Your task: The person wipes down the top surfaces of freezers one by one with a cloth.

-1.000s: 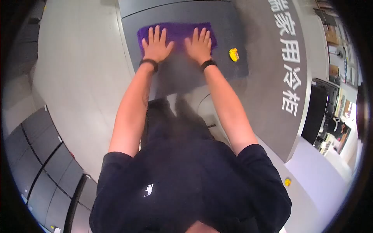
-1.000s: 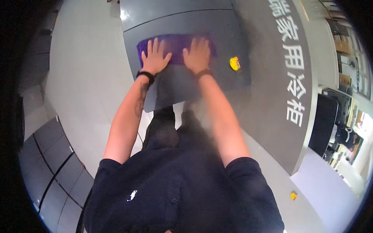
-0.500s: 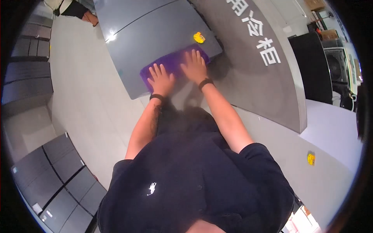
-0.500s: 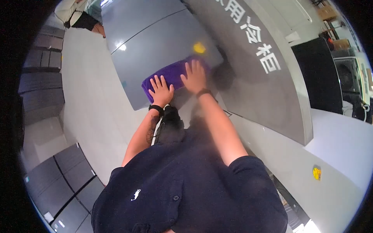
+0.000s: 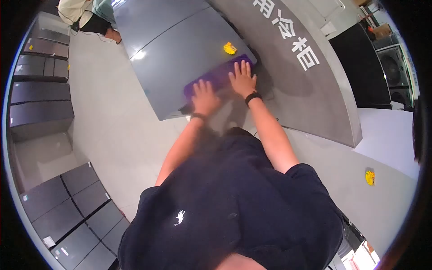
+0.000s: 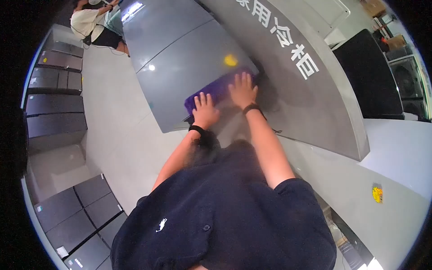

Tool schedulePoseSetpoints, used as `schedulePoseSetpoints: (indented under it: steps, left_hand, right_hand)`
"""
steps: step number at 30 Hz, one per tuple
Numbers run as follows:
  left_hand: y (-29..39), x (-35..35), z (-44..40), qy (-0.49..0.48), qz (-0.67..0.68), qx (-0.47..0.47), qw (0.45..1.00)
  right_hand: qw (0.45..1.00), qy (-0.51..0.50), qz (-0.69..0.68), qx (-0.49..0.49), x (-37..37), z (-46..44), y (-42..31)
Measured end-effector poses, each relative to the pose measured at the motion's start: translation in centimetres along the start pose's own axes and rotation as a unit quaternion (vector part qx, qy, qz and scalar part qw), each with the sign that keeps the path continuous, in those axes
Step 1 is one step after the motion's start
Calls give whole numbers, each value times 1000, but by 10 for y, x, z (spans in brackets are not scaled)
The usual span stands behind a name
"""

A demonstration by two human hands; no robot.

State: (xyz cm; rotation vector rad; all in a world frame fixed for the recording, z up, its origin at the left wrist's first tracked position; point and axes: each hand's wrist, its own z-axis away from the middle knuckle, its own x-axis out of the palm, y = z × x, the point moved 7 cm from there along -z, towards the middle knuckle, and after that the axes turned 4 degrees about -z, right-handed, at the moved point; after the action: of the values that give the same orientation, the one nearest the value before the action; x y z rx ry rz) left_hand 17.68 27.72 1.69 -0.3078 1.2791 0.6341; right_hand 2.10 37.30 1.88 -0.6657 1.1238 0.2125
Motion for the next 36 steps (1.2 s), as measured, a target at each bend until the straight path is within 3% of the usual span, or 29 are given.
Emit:
schedulePoseSetpoints:
  steps: [3, 8, 15, 19, 22, 27, 33, 36]
  left_hand:
    - [22, -6, -4, -36, 37, 13, 999]
    - [26, -15, -10, -1, 26, 24, 999]
    - [-35, -16, 12, 95, -2, 117, 988]
    - [-81, -43, 26, 130, -10, 129, 983]
    - [-127, -49, 30, 77, -22, 80, 994]
    - [-188, -45, 29, 33, -5, 18, 999]
    - [-168, -52, 9, 3, 3, 6, 1000]
    - [-158, -57, -12, 34, -6, 75, 997]
  right_hand:
    - [1000, -9, 15, 12, -4, -14, 13]
    - [998, -33, 45, 11, -13, -26, 18]
    - [999, -27, 43, 19, 4, -5, -11]
    - [996, -19, 80, -34, 17, 18, -69]
    - [993, -10, 73, -92, 54, 16, -109]
    - [997, -27, 47, -54, 75, -11, -164]
    - [996, -18, 33, -80, 75, -79, -184]
    - [996, -28, 34, -81, 66, -110, -181]
